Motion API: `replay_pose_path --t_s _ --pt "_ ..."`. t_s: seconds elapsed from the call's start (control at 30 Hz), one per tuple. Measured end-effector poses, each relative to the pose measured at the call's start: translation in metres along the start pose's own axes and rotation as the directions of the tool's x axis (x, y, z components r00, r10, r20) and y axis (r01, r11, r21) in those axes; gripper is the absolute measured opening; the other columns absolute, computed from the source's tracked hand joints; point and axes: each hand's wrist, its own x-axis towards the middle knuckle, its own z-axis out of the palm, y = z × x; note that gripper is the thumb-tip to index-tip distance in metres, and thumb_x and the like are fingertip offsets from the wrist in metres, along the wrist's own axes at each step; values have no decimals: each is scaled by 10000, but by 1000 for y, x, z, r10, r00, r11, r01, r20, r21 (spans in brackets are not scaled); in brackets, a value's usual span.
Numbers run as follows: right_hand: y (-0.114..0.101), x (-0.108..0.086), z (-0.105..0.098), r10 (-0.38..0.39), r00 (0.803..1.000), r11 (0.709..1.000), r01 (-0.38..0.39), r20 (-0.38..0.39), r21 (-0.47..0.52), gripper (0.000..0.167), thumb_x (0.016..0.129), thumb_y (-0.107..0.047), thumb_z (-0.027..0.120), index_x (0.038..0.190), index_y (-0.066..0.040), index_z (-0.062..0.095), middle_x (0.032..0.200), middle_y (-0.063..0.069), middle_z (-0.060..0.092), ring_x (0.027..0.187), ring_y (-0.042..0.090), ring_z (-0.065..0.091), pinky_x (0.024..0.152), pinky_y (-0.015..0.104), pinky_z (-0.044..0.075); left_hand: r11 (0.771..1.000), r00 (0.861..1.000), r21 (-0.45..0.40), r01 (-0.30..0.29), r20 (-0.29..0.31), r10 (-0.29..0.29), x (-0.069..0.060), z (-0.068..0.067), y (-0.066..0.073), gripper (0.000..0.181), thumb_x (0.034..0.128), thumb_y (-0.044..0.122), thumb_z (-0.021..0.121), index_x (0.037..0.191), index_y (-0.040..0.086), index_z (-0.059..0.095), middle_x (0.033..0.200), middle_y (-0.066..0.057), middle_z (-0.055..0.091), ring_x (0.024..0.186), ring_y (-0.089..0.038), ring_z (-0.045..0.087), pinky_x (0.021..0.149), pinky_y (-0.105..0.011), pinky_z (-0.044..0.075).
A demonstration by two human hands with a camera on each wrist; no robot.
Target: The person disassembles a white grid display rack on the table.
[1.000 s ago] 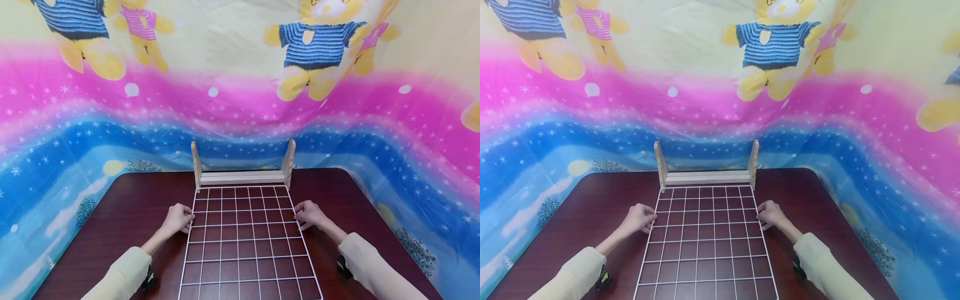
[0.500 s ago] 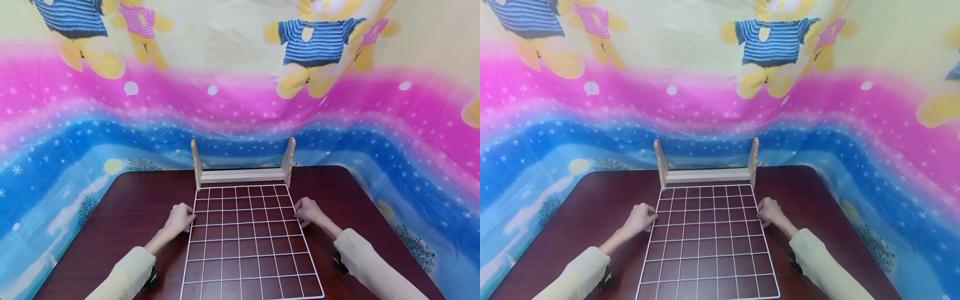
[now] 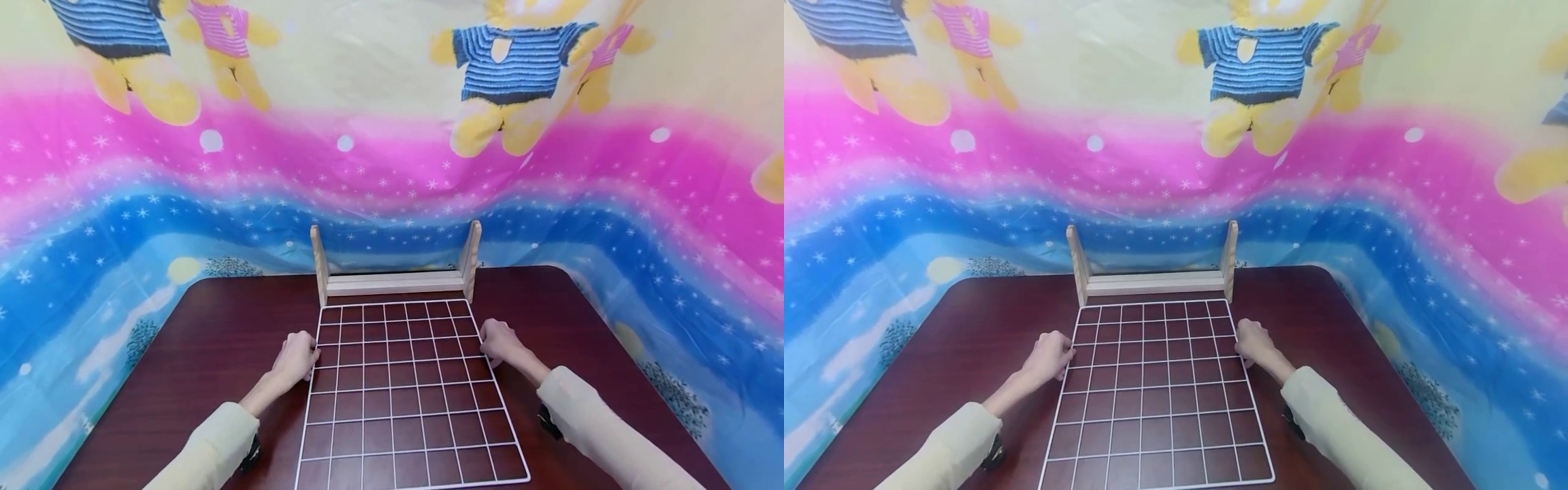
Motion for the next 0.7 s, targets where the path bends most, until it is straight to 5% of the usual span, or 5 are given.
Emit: replay_pose_path --t_s 0.7 --pt "7 -2 6 -18 999 999 16 -37 -50 155 721 139 555 683 -12 549 588 88 564 382 181 597 383 283 510 1000 1000 20 8 29 -9 -4 5 -1 371 887 -6 641 549 79 514 439 0 489 297 -81 502 355 -241 459"
